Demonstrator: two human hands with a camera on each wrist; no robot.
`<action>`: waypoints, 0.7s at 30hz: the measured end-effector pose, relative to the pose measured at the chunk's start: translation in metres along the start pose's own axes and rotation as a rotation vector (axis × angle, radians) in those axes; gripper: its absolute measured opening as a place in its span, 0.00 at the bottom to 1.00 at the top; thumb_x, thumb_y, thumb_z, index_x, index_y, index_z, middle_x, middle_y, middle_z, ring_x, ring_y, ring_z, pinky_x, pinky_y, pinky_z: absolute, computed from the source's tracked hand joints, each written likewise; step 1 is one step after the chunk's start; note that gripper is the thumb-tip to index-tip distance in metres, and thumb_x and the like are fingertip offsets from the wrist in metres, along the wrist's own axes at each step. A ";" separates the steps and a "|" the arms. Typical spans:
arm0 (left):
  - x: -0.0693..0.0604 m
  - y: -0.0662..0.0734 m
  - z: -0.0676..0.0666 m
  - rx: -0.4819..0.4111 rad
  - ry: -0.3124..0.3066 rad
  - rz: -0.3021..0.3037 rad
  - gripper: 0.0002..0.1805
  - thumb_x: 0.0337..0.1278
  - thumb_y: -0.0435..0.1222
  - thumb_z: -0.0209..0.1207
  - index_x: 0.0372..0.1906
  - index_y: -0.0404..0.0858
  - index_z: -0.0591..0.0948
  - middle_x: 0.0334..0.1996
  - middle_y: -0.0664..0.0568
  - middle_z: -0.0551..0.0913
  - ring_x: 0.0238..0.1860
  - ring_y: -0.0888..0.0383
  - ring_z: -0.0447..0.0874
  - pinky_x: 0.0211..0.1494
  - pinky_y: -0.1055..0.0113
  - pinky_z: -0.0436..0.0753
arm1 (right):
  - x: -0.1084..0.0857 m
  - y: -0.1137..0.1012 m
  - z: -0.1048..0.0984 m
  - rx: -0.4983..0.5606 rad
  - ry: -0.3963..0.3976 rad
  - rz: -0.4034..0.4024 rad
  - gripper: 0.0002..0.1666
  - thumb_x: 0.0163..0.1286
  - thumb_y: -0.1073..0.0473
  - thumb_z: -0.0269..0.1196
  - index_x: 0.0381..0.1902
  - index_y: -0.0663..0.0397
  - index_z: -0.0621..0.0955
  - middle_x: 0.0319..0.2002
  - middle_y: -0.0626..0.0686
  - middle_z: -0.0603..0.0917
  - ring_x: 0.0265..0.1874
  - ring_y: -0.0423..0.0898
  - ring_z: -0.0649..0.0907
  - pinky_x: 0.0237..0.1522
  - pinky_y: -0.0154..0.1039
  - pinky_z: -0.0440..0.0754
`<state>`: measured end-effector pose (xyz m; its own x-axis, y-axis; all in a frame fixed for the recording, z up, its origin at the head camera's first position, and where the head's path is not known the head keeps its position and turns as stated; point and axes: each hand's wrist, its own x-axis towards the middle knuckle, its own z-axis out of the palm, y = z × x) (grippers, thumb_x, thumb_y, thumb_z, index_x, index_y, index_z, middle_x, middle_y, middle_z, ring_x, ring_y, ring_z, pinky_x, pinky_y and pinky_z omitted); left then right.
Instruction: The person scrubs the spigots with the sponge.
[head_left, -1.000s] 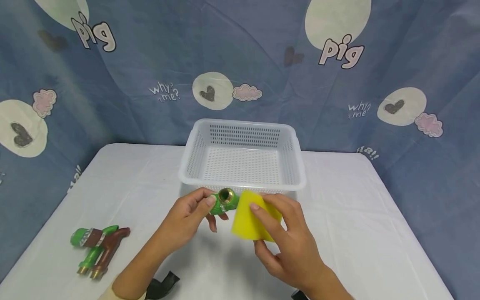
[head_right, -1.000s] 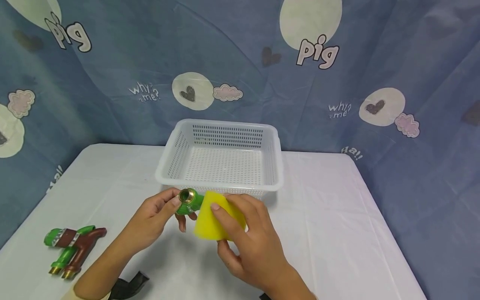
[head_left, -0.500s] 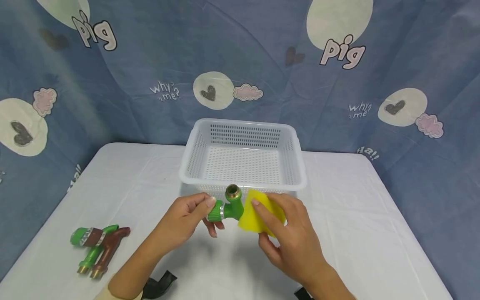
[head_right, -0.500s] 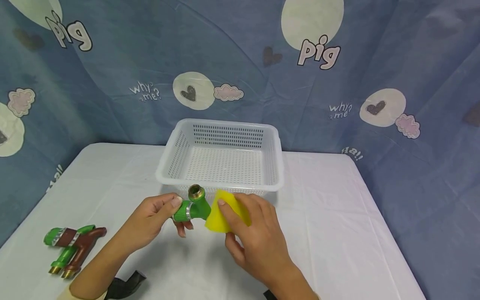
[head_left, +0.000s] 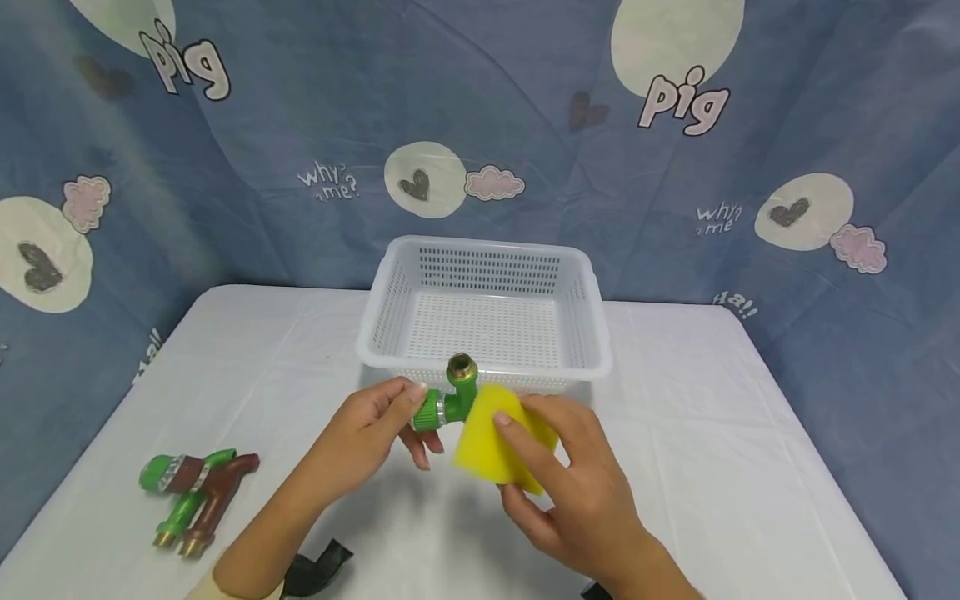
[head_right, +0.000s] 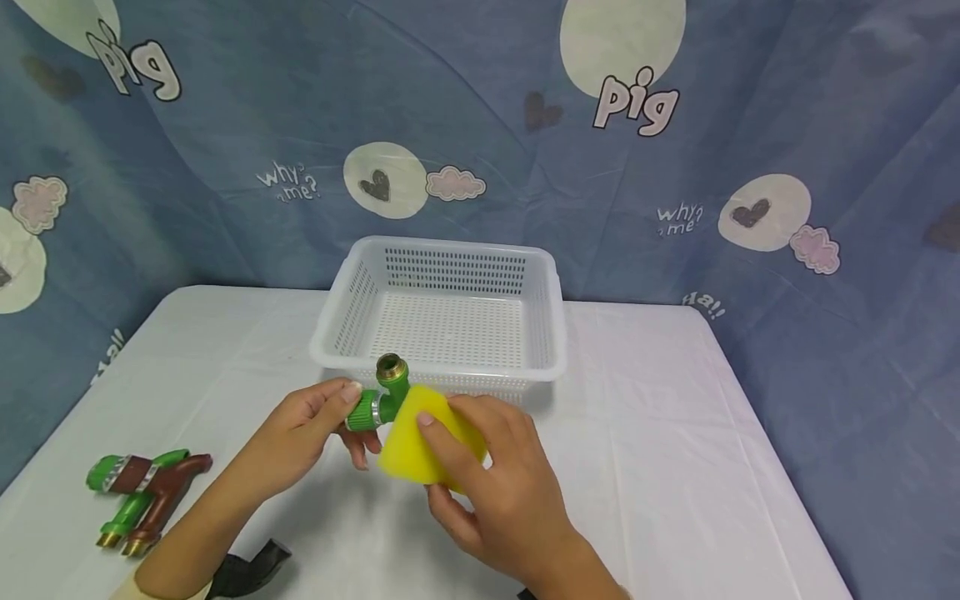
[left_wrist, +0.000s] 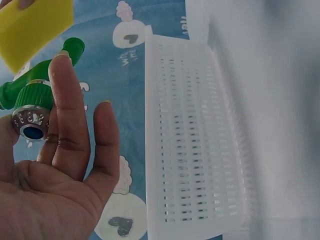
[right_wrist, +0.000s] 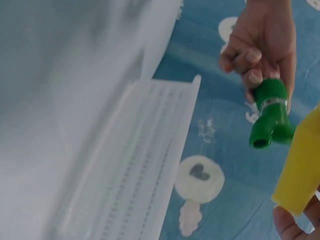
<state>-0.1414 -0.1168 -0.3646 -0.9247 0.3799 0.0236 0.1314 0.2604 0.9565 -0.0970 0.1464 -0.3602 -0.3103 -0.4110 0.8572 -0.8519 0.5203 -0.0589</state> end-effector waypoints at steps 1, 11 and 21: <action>0.000 0.000 0.001 -0.001 0.004 -0.002 0.22 0.85 0.49 0.46 0.44 0.36 0.82 0.27 0.48 0.87 0.26 0.46 0.88 0.49 0.51 0.86 | 0.002 -0.001 0.002 0.009 0.003 -0.023 0.23 0.76 0.54 0.57 0.61 0.61 0.82 0.56 0.66 0.80 0.52 0.61 0.80 0.59 0.46 0.81; -0.001 0.004 0.005 -0.007 0.030 0.017 0.24 0.85 0.48 0.48 0.33 0.35 0.80 0.20 0.45 0.81 0.19 0.45 0.82 0.26 0.57 0.86 | 0.004 -0.006 0.015 0.003 -0.042 -0.070 0.23 0.73 0.57 0.55 0.62 0.56 0.83 0.56 0.64 0.81 0.50 0.59 0.81 0.53 0.52 0.83; 0.000 0.002 -0.003 -0.032 0.067 0.017 0.23 0.85 0.47 0.47 0.37 0.33 0.81 0.21 0.43 0.82 0.20 0.44 0.83 0.27 0.56 0.87 | -0.002 -0.001 0.013 0.103 -0.141 -0.063 0.33 0.55 0.62 0.60 0.62 0.52 0.83 0.59 0.60 0.81 0.52 0.57 0.80 0.54 0.49 0.83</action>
<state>-0.1417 -0.1188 -0.3619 -0.9444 0.3235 0.0580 0.1365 0.2254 0.9647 -0.1015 0.1368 -0.3688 -0.3048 -0.5450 0.7811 -0.9079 0.4141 -0.0654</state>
